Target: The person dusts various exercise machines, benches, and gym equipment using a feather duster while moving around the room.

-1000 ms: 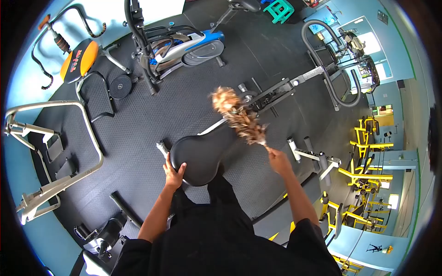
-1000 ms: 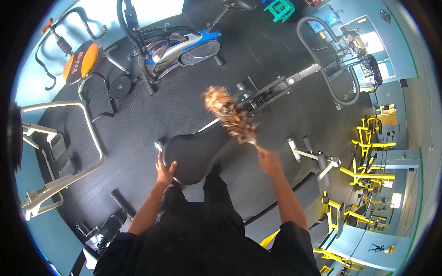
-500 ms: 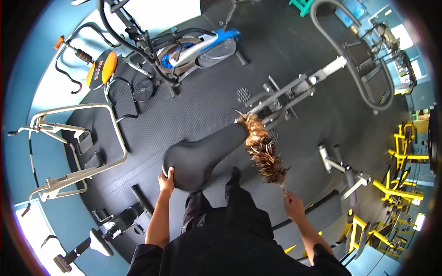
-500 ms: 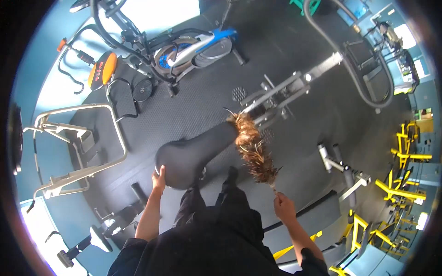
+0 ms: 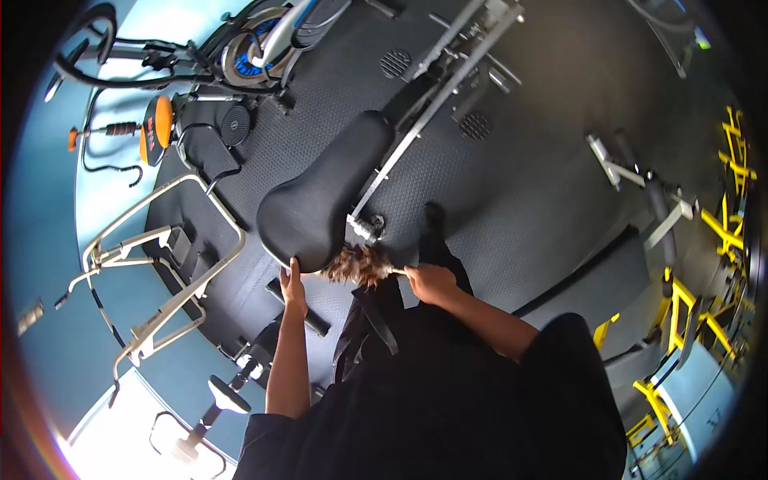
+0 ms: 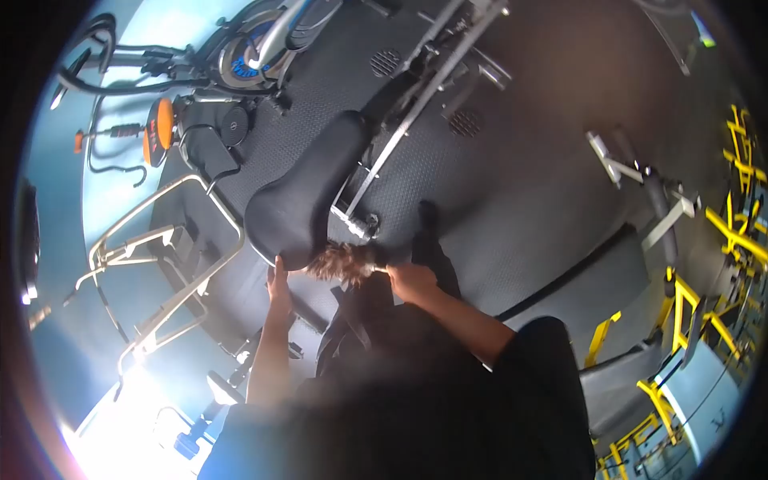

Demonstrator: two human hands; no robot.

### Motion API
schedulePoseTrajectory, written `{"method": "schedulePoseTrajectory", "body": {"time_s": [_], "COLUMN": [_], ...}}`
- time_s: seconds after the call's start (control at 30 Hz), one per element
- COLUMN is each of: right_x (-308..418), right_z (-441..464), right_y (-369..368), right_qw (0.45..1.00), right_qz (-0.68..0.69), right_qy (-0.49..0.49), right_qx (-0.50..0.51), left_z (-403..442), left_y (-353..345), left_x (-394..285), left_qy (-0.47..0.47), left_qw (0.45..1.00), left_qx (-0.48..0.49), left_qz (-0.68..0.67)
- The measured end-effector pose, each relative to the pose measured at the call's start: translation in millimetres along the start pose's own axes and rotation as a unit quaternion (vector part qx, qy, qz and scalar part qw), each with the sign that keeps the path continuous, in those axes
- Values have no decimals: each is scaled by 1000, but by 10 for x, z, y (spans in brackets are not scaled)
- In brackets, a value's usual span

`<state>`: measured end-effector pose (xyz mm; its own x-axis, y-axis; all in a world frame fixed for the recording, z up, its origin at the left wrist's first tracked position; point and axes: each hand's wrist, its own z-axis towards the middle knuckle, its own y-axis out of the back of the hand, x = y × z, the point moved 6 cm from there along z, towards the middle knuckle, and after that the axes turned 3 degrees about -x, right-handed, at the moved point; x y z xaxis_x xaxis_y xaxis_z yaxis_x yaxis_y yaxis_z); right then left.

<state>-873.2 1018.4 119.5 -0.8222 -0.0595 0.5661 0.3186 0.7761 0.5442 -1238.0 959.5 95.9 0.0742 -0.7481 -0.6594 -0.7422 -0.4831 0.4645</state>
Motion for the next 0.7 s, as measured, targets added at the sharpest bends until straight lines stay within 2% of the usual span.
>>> {"method": "schedulePoseTrajectory", "body": {"time_s": [0.03,0.07,0.1,0.13,0.17,0.23,0.3,0.33,0.4,0.43,0.5,0.53,0.6,0.63,0.7], "right_x": [-121,-320,-472,-509,-553,-637,-511,-540,-506,-541,-739,-839,-1065,-1190,-1501], "right_z": [93,206,274,334,357,524,811,982,1249,1301,1296,1284,1286,1289,1457], "right_y": [-233,-499,-678,-758,-815,-984,-1292,-1403,-1857,-1948,-1935,-1889,-1872,-1837,-1866], "right_qw": [1000,996,987,983,971,951,949,946,979,978,927,912,879,873,904], "right_qz": [10,29,49,63,84,109,202,211,128,136,183,179,170,147,133], "right_qy": [-8,-67,-129,-144,-182,-231,-142,-149,-154,-158,-249,-242,-157,-150,-171], "right_qx": [-4,-44,-86,-93,-132,-176,-196,-198,-24,-28,-213,-281,-418,-440,-368], "left_z": [87,26,-147,-341,-377,-490,-516,-472,-503,-486,-493,-477,-511,-533,-521], "left_y": [40,32,89,88,86,-321,-709,-899,-1226,-1334,-1434,-1442,-1444,-1451,-1464], "left_x": [127,73,-247,-595,-725,-1078,-1290,-1376,-1443,-1429,-1428,-1418,-1410,-1410,-1400], "left_qy": [3,-3,-144,-284,-293,-474,-479,-483,-560,-565,-612,-614,-628,-636,-645], "left_qw": [1000,1000,971,889,885,749,723,717,648,642,631,633,625,622,621], "left_qx": [-10,0,-95,-184,-167,-70,19,27,67,73,10,3,3,1,9], "left_qz": [-2,12,168,309,321,457,498,503,512,514,477,472,464,457,445]}}
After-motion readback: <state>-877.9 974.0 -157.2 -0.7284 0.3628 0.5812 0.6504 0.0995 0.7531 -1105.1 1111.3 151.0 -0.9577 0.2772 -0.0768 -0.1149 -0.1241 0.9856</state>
